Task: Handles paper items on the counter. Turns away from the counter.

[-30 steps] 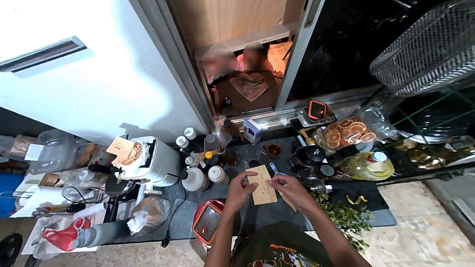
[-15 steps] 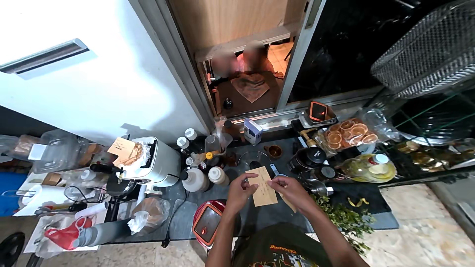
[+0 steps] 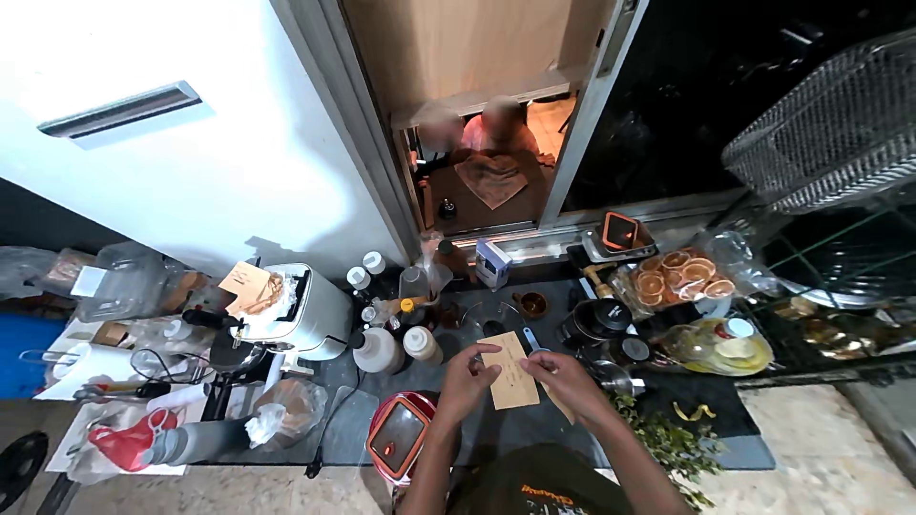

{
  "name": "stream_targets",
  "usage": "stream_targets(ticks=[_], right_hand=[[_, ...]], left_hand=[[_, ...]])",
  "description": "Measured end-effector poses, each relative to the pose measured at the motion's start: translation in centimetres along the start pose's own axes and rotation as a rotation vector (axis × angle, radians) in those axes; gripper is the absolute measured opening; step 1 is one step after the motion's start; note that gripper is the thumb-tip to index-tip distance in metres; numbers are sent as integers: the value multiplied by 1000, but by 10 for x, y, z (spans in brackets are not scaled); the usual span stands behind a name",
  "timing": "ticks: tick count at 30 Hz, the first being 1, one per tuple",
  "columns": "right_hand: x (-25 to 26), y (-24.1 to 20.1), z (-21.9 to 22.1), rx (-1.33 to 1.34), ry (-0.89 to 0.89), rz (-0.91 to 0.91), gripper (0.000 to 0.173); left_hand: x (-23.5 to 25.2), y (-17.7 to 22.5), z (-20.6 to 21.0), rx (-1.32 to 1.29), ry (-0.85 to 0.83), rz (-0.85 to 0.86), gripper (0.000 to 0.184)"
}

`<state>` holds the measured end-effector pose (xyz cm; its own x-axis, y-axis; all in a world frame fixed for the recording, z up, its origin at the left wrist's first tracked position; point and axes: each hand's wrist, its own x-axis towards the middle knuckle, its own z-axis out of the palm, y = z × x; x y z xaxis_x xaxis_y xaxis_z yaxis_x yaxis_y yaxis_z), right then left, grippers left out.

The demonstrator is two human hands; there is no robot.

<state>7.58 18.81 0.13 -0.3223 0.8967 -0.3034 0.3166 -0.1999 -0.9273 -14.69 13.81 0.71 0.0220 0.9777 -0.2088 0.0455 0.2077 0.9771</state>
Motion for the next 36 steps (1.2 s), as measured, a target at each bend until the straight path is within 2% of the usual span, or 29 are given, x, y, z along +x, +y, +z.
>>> stream_targets(ticks=[4,8,12,16,22,28,31,36], right_hand=[[-7,2,-9,20,22,-15,28],[-17,-1,-26,25,75,5,39],[-31,-2,-47,73,93,8,41],[-43,-2,-63,216,38,-7,46],[-56,-2,-80,480,10,-62,38],[-69,4,-95,321,-32,-75,31],[-76,7,-99,282,-69,-81,33],[-89,11,-105,258,-33,-67,31]], left_hand=[[-6,2,12,4,39,-13,34],[-16,-3,26,-21,114,5,34],[-28,-10,44,-17,220,32,34],[-42,-9,67,-23,309,40,33],[-55,-9,99,-42,417,70,34],[-64,-6,125,-51,484,96,33],[-66,-5,137,-62,494,89,33],[-68,-6,156,-46,501,102,32]])
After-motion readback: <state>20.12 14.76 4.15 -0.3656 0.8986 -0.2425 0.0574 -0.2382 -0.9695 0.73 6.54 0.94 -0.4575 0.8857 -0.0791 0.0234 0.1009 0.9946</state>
